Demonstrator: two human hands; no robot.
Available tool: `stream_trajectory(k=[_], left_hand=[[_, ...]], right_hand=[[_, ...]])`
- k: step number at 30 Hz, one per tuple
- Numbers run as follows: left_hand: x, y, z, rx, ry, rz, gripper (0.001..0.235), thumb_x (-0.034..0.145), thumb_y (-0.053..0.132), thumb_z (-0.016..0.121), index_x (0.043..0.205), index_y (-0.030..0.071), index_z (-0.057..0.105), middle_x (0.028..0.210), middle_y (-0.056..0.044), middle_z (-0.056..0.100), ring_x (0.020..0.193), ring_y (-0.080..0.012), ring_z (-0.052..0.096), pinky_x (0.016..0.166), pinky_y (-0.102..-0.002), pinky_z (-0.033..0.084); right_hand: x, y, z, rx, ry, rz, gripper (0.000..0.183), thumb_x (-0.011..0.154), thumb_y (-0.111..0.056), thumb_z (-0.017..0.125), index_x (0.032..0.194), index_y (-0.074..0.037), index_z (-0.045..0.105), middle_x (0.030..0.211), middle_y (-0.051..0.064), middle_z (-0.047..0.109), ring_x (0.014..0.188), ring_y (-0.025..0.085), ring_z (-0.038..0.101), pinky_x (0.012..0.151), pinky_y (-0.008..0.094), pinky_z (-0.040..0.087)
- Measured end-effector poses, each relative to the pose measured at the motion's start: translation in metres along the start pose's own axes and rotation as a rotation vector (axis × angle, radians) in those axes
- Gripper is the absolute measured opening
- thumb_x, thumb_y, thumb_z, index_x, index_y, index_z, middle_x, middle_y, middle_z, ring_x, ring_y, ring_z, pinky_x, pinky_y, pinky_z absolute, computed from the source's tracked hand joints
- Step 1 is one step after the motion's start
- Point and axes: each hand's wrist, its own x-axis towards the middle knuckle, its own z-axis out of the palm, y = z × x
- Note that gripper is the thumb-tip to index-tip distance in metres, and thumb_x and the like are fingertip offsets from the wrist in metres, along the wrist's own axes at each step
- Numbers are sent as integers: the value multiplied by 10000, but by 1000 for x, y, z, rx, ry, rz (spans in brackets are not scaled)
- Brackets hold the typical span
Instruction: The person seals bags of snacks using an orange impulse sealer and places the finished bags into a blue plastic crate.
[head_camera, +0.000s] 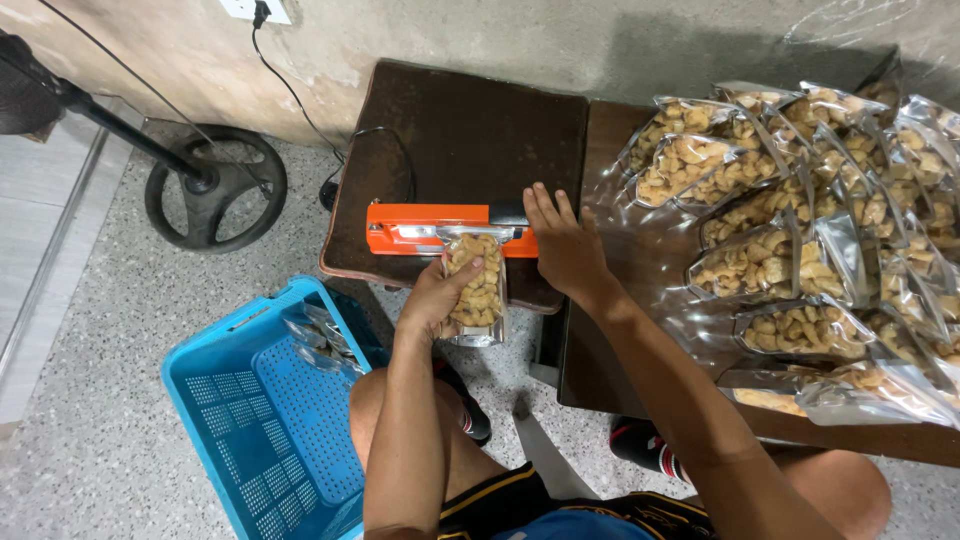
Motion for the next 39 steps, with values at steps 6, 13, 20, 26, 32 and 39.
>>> stream_trajectory(k=[6, 13, 20, 26, 32, 39], left_hand=[[-9, 10, 5, 100, 82, -55, 608, 841, 370, 791, 1289, 3, 607, 997, -124, 774, 787, -173, 750, 601, -321, 591], [-5, 2, 3, 102, 61, -4, 602, 856, 367, 802, 1288, 4, 595, 993, -141, 779, 764, -180, 767, 551, -295, 602], [-22, 9, 9, 106, 82, -97, 497, 853, 351, 776, 1191, 22, 619, 889, -119, 767, 658, -197, 750, 475, -343, 563], [-50, -9, 6, 14, -16, 23, 465, 887, 331, 771, 1203, 16, 638, 946, -110, 763, 719, -191, 732, 563, -341, 582], [-101, -9, -2, -169, -217, 48, 483, 932, 275, 729, 1283, -42, 631, 1072, -120, 771, 879, -192, 767, 756, -356, 644], [-140, 1, -6, -204, -298, 57, 456, 931, 298, 710, 1269, 1, 635, 1083, -88, 756, 902, -164, 752, 782, -331, 632]], right_hand=[[-4, 0, 8, -29, 72, -6, 714, 907, -36, 522, 1594, -104, 341, 1649, 81, 370, 1443, 324, 454, 1116, 600, 389], [-5, 4, 16, -72, 74, -33, 697, 957, -67, 490, 1622, -102, 286, 1684, 103, 312, 1464, 337, 424, 1102, 619, 408], [6, 0, -13, 23, -145, 15, 763, 939, -51, 448, 1630, -84, 127, 1707, 109, 135, 1541, 399, 175, 1168, 642, 233], [-4, 6, -49, 113, -173, 46, 857, 889, -16, 487, 1638, -95, 78, 1722, 106, 79, 1564, 409, 123, 1202, 582, 251], [-35, 12, -55, 535, -93, 14, 805, 952, -138, 571, 1627, -75, 138, 1671, 166, 240, 1478, 397, 346, 1191, 455, 348], [-44, -23, -51, 1222, -297, 185, 722, 933, -338, 658, 1549, -93, 373, 1422, 78, 596, 1150, 137, 637, 789, 352, 629]])
